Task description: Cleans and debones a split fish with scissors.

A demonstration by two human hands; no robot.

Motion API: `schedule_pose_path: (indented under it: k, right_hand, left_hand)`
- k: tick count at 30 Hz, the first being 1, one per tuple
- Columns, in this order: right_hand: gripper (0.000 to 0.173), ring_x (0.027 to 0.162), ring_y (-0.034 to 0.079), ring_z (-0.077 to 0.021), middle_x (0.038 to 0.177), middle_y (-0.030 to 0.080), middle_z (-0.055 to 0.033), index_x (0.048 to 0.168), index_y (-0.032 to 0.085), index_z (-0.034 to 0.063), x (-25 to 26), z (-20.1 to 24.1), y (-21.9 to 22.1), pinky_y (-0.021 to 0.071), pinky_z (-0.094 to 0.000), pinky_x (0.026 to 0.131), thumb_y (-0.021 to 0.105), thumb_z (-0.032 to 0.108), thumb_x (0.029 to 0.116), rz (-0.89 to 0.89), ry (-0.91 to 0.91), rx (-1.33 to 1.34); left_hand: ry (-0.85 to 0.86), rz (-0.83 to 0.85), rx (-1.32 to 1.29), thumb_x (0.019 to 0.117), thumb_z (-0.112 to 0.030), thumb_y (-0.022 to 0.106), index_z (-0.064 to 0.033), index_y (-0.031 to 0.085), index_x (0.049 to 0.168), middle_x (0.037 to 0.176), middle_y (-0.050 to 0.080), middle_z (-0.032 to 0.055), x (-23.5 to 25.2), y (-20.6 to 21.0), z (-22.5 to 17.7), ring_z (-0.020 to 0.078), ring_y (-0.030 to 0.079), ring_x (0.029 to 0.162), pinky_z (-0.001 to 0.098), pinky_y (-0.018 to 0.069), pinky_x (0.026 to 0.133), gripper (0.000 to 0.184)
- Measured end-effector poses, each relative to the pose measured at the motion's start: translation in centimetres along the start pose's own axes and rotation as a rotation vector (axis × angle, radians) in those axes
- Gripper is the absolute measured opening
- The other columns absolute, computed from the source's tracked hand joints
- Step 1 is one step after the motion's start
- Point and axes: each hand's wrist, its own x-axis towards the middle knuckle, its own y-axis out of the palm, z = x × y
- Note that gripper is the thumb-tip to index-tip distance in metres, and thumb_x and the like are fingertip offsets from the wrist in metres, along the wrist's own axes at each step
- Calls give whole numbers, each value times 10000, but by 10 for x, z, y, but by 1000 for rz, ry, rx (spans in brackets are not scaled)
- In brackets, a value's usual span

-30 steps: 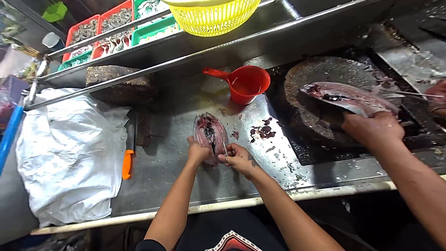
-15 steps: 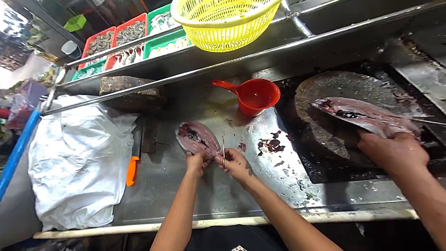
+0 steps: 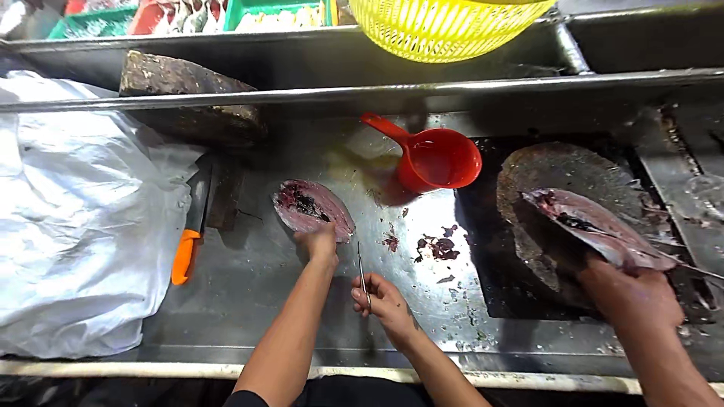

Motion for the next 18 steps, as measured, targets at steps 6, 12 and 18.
schedule_pose_path:
  k: [6,12,18]
  right_hand:
    - [323,788,706,-194,971,711,-112,1187,610,-1,5,7,8,609,-342,709,582,251,988,107,100,160]
    - [379,768,694,-174,972,719,-113,1232,615,-5,17,11,23,592,-318,698,448,290,1062,139,141,257]
    - [389,773,691,-175,953,715,-117,1206,634,1,22,14,33,588,-315,682,432,307,1077,144,247,342]
  left_hand:
    - [123,224,-117,725,138,778,-150,100,1570,1309,547,269,15,-25,14,372,694,989,517,631,695,1122]
    - [191,326,-159,504,223,777,-85,118,1543,1292,567,239,22,-37,23,300,693,1056,452,649,783,1268]
    - [184,380,-250,518,235,745,-99,105,1544,1276,578,233,28,-40,31,299,694,1053,447,647,778,1255]
